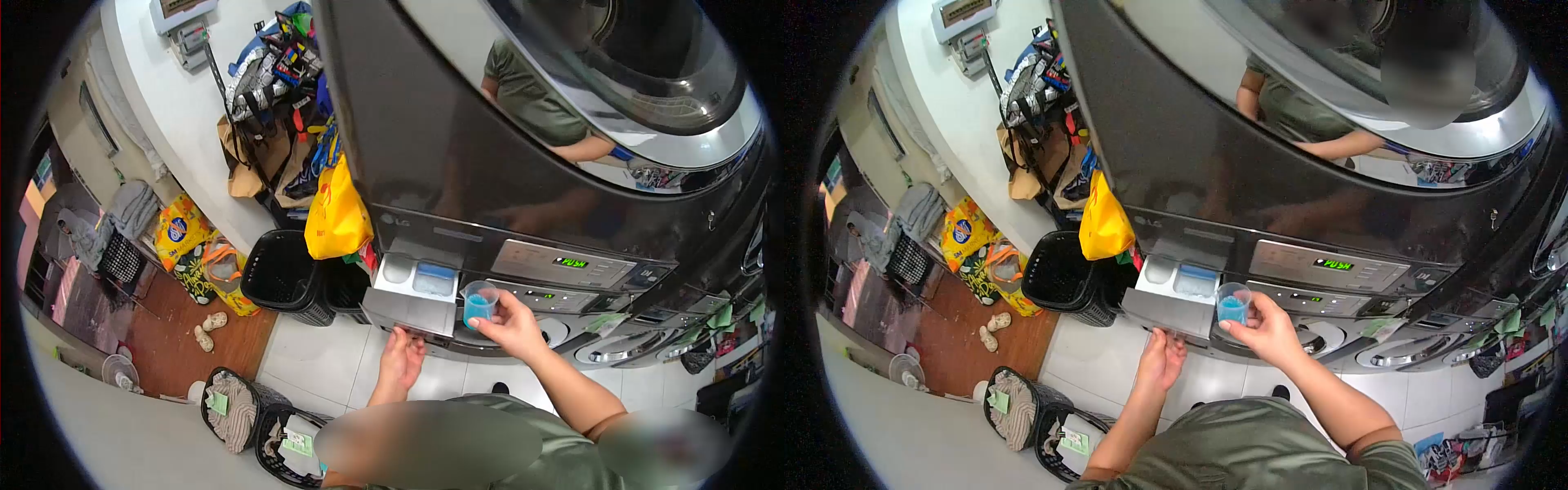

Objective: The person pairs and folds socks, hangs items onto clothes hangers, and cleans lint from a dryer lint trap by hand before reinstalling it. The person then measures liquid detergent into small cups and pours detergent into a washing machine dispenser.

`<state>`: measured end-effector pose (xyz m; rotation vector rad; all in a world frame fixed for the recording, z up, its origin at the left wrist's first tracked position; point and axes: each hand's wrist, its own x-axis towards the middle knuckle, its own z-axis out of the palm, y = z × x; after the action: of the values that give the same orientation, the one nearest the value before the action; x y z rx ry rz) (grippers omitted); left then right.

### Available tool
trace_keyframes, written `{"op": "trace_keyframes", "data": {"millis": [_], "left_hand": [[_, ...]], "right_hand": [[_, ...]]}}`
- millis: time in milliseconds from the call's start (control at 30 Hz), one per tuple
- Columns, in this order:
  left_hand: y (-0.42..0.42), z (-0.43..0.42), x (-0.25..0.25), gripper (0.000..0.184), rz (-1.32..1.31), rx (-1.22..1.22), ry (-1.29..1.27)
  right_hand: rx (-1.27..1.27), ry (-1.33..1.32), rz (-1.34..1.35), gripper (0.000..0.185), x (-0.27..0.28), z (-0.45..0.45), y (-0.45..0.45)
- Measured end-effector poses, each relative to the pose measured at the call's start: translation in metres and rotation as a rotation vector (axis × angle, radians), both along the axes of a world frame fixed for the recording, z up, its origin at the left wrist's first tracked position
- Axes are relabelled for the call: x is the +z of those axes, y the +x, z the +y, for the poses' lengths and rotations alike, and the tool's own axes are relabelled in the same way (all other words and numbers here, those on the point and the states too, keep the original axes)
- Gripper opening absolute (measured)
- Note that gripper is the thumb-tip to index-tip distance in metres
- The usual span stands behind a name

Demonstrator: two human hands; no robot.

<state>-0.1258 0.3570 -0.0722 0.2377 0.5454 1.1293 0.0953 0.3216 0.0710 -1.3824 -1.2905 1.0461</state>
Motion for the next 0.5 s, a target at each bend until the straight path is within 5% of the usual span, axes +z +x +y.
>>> {"op": "trace_keyframes", "data": {"millis": [200, 300, 500], "left_hand": [[-0.035, -0.046, 0.007, 0.017, 0.059, -0.071, -0.070], [-0.046, -0.061, 0.011, 0.014, 0.059, -0.089, -0.062], [-0.056, -0.076, 0.001, 0.016, 0.086, -0.132, -0.003]], "right_hand": [[0.024, -0.105, -0.071, 0.049, -0.006, 0.030, -0.047], [0.012, -0.270, -0.137, 0.034, -0.008, 0.043, -0.061], [-0.097, -0.567, 0.224, 0.039, -0.001, 0.078, -0.073]]}}
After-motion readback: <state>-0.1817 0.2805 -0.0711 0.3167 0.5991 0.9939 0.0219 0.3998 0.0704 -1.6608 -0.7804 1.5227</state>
